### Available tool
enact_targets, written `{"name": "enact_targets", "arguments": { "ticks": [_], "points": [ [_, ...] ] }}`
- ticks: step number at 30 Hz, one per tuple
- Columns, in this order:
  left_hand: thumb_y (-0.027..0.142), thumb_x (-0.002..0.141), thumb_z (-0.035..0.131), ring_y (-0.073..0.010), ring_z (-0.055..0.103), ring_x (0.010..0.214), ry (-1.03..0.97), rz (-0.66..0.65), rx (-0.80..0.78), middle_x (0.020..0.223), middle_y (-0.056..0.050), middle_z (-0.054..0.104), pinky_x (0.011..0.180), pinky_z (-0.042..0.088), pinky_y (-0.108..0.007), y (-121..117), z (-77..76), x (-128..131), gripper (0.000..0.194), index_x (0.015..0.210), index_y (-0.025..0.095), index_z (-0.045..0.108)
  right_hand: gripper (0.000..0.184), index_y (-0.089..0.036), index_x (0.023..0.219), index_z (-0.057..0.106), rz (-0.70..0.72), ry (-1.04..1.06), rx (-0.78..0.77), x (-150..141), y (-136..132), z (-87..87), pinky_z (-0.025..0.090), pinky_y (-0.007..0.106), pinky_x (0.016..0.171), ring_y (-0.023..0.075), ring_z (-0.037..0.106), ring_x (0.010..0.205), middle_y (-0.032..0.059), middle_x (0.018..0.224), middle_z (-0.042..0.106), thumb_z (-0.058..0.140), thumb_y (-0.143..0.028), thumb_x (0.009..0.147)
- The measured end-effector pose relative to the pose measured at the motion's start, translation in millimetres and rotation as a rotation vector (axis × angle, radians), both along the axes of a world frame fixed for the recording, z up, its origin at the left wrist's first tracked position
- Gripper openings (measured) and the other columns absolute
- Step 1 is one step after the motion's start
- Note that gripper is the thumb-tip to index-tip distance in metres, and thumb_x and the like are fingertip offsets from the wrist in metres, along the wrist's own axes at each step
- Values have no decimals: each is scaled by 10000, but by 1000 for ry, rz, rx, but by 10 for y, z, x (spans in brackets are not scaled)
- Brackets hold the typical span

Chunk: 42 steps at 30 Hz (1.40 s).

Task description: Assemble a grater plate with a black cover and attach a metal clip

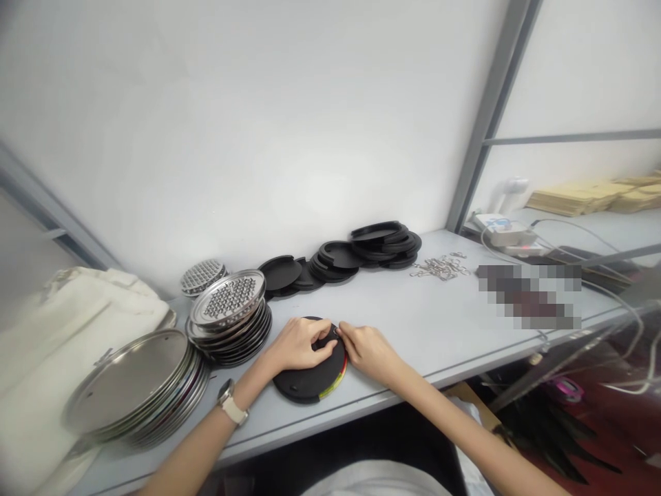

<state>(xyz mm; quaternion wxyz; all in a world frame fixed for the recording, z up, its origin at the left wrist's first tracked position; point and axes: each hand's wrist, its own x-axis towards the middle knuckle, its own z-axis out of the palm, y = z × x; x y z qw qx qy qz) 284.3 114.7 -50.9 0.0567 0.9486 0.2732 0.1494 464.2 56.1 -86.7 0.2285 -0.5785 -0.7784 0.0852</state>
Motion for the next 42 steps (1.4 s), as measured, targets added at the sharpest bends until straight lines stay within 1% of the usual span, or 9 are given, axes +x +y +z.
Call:
{"name": "enact_targets", "arguments": {
  "ticks": [7, 15, 25, 35, 42],
  "points": [
    [361, 801, 536, -121, 523, 585, -4, 16, -12, 644, 34, 580, 529, 273, -240, 4, 1, 2, 168, 749, 208, 493, 237, -210, 779, 437, 0, -8, 5, 11, -5, -14, 229, 253, 497, 152, 525, 481, -6, 553, 538, 287, -254, 957],
    [359, 800, 537, -117, 506, 571, -2, 16, -23, 636, 29, 571, 528, 276, -242, -5, 24, 1, 166, 749, 204, 505, 237, -205, 793, 467, 8, -1, 9, 22, 3, -10, 237, 248, 498, 148, 526, 482, -3, 555, 549, 296, -245, 953],
    [356, 787, 547, -111, 483, 542, -17, 19, -49, 601, 36, 537, 509, 274, -236, -9, 21, 1, 167, 736, 207, 492, 257, -205, 803, 481, 18, 28, -26, 27, -21, 24, 247, 254, 502, 157, 522, 484, 2, 556, 542, 282, -260, 957],
    [354, 791, 540, -109, 472, 537, -46, 21, -38, 594, 39, 524, 508, 262, -236, -4, 26, 21, 178, 726, 205, 466, 265, -209, 807, 478, 6, 50, -31, 51, -5, 8, 255, 251, 512, 158, 526, 501, -3, 570, 538, 274, -279, 960],
    [362, 796, 536, -110, 473, 540, -39, 30, -36, 594, 37, 519, 515, 277, -235, -5, 12, 18, 177, 734, 206, 478, 272, -206, 784, 490, 8, 88, -55, 48, -7, 23, 272, 247, 516, 145, 490, 490, -3, 571, 531, 292, -280, 954]
  ]
}}
